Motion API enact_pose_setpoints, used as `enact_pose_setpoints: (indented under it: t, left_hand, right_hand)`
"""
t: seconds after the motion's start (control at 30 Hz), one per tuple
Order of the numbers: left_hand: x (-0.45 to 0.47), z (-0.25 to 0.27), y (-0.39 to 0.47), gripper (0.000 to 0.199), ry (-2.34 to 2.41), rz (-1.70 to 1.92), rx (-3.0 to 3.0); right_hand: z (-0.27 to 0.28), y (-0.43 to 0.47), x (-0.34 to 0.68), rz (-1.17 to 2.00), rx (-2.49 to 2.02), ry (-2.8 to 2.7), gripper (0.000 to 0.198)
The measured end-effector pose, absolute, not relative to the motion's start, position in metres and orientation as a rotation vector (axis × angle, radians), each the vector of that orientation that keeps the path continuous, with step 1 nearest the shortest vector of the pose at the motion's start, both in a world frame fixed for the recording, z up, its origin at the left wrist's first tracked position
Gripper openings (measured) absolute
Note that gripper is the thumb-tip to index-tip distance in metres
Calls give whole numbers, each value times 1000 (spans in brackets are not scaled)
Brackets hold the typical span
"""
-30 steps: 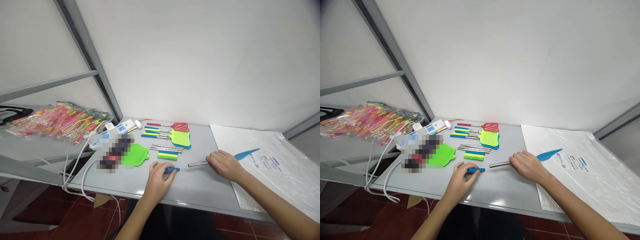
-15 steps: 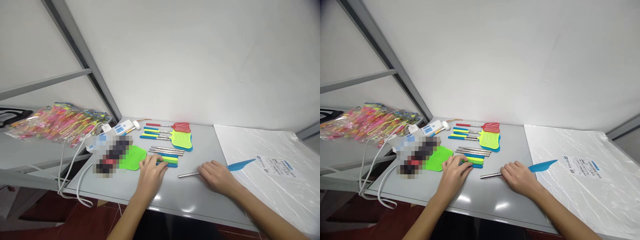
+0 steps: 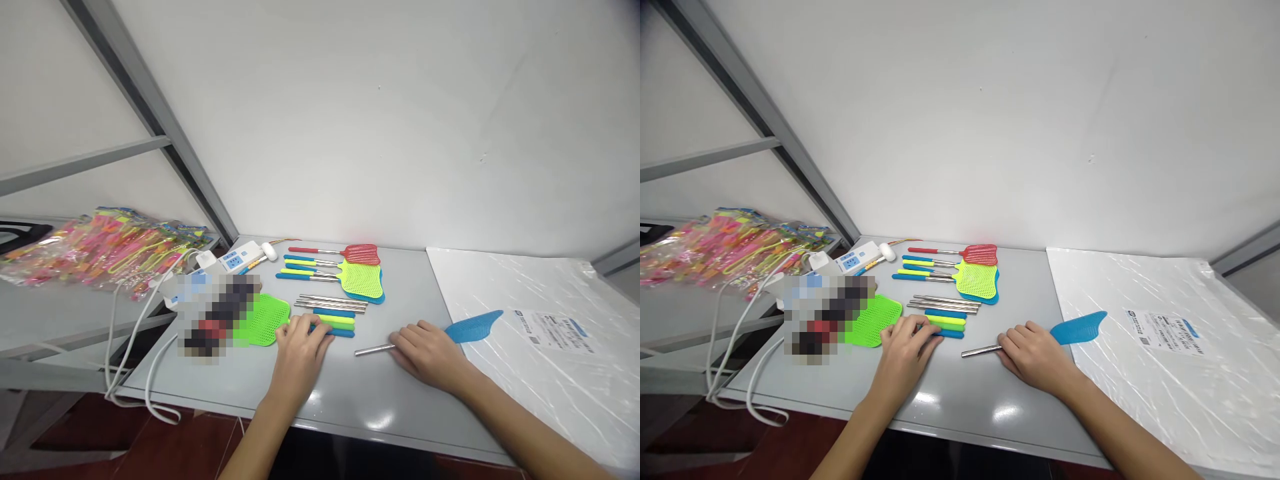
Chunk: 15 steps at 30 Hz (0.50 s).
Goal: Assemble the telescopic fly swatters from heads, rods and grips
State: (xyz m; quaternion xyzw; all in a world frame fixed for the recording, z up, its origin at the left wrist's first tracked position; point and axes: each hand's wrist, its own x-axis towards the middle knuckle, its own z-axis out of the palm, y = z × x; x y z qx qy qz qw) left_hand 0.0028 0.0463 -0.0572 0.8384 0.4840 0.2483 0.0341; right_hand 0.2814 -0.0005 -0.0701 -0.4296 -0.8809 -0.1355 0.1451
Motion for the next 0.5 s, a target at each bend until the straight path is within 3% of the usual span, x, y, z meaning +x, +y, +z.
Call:
enact_pose_setpoints:
  t: [0.5]
  left_hand:
    - [5,-53,29,19,1344,786,2638]
  right_hand:
    - [-70,0,280,-454,-1268,-2560,15]
